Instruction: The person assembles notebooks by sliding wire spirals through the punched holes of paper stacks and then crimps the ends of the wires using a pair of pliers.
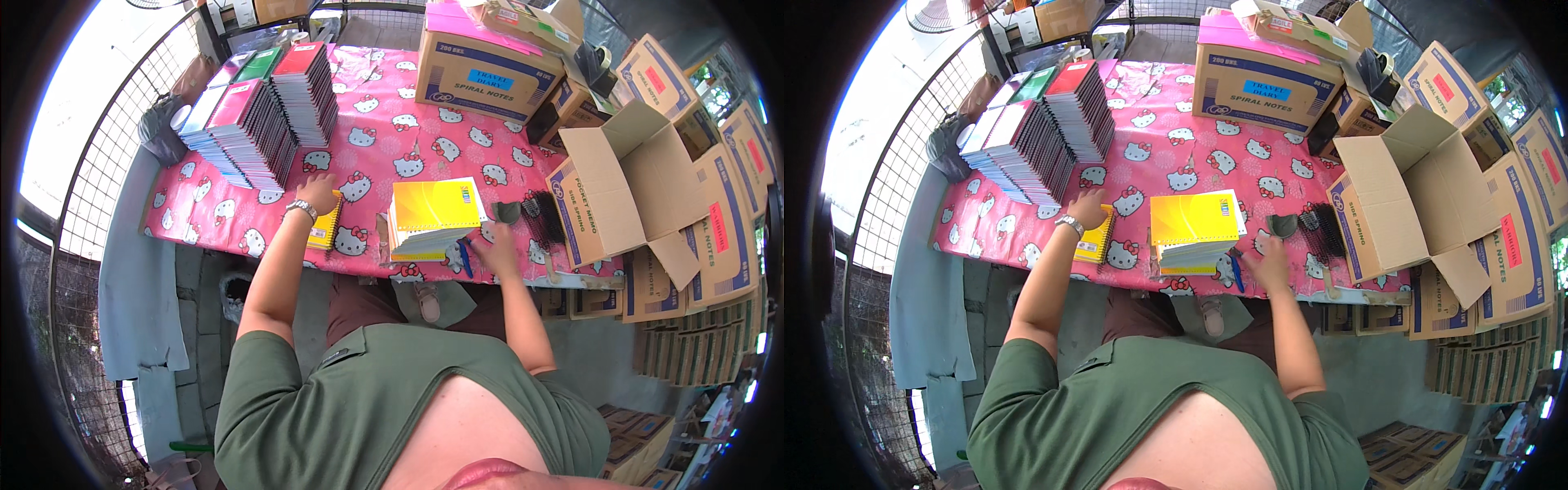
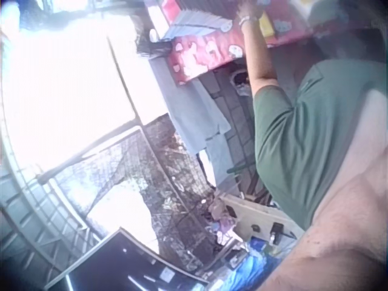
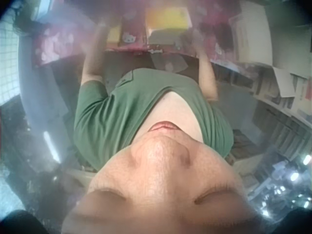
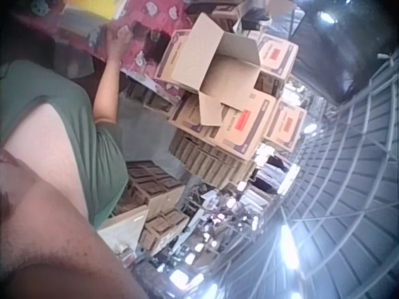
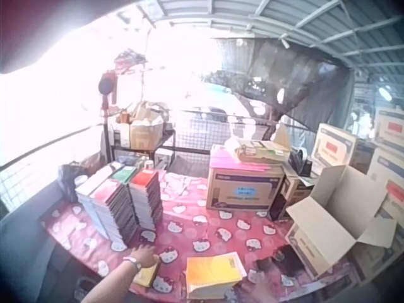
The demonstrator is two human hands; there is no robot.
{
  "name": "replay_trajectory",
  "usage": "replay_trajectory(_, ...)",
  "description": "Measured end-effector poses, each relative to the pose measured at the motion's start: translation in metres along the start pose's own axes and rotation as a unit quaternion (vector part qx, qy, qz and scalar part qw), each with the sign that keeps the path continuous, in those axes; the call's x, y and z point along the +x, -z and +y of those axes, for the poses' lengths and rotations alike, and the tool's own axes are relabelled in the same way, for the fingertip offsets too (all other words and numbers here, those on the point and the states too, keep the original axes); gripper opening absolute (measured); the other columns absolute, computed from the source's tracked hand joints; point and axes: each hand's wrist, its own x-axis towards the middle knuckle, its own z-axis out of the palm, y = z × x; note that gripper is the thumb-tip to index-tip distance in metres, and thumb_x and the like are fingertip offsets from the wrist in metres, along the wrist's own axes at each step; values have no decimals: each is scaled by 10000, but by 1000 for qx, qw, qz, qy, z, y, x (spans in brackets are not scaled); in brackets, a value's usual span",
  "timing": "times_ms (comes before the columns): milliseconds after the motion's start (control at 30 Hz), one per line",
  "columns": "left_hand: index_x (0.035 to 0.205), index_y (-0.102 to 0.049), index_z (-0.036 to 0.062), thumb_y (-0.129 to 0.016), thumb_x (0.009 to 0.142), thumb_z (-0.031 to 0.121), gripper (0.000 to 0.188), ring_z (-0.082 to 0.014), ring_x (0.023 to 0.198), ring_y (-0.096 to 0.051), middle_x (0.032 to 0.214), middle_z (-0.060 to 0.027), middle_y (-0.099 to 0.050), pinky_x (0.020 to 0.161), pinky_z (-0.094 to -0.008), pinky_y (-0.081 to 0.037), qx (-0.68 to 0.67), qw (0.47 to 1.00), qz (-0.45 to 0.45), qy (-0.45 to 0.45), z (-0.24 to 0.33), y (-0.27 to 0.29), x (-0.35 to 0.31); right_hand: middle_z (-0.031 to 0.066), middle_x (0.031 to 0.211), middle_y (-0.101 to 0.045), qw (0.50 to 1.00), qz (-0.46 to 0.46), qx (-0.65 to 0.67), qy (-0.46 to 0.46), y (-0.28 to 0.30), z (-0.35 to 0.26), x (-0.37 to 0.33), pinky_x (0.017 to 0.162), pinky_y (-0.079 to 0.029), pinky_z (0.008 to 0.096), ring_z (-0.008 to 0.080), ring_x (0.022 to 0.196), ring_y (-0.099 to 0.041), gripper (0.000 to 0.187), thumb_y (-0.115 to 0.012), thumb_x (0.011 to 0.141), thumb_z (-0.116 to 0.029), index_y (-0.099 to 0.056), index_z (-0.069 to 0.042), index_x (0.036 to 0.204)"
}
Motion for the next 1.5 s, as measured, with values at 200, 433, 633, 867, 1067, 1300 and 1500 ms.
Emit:
replay_trajectory(200, 1149, -626, 95, -676, 844, 237, 340, -336, 1126, -564, 1223, -106, -603, 951, -448, -473, -90, 959, 216, -160, 104, 115, -15, 150, 1110, -608, 934, 17, -256, -250, 43, 125, 19, 867, -511, 477, 355, 1052, -591, 308, -705, 852, -230, -639, -87, 1116)
replay_trajectory(433, 1076, -650, 47, -673, 830, 224, 304, -301, 1021, -627, 1019, -112, -640, 855, -441, -529, 24, 922, 63, -380, 223, 122, -88, 158, 1130, -631, 941, -56, -192, -275, 53, 131, 36, 954, -494, 446, 345, 1077, -609, 254, -722, 841, -190, -697, -41, 1045)
replay_trajectory(633, 1039, -725, 76, -682, 806, 190, 264, -309, 892, -679, 1009, -120, -691, 822, -420, -546, -36, 909, -67, -409, 216, 151, -63, 209, 1255, -607, 979, 141, -107, -102, 96, 121, 52, 944, -505, 420, 357, 1083, -615, 302, -651, 899, -104, -678, -32, 1191)
replay_trajectory(867, 993, -761, 94, -683, 808, 203, 228, -314, 838, -689, 923, -137, -727, 789, -428, -545, -83, 889, -78, -444, 213, 151, -47, -19, 868, -581, 877, 54, 432, -203, 128, -56, 57, 588, -436, 201, 34, 664, -511, 241, -564, 974, -81, -649, -25, 1193)
replay_trajectory(1067, 961, -722, 60, -631, 835, 201, 209, -338, 838, -684, 888, -165, -711, 769, -461, -538, -64, 905, -65, -416, 217, 166, -39, 3, 911, -625, 847, -6, 474, -240, 113, -120, 35, 561, -382, 185, 30, 637, -466, 352, -555, 998, -235, -622, -27, 1274)
replay_trajectory(1300, 967, -594, 53, -570, 882, 166, 143, -310, 923, -666, 926, -130, -666, 805, -465, -498, -57, 910, 160, -378, 226, 154, -54, -19, 928, -633, 847, 82, 487, -196, 130, -166, 46, 524, -351, 203, 42, 588, -398, 554, -441, 1052, -423, -440, -62, 1473)
replay_trajectory(1500, 1018, -558, 53, -588, 864, 141, 180, -299, 1011, -609, 997, -118, -631, 899, -438, -434, -92, 901, 177, -385, 224, 140, -69, 58, 1040, -710, 858, -11, 489, -158, 112, -169, 39, 617, -394, 207, 70, 663, -475, 604, -376, 1060, -478, -444, -37, 1468)
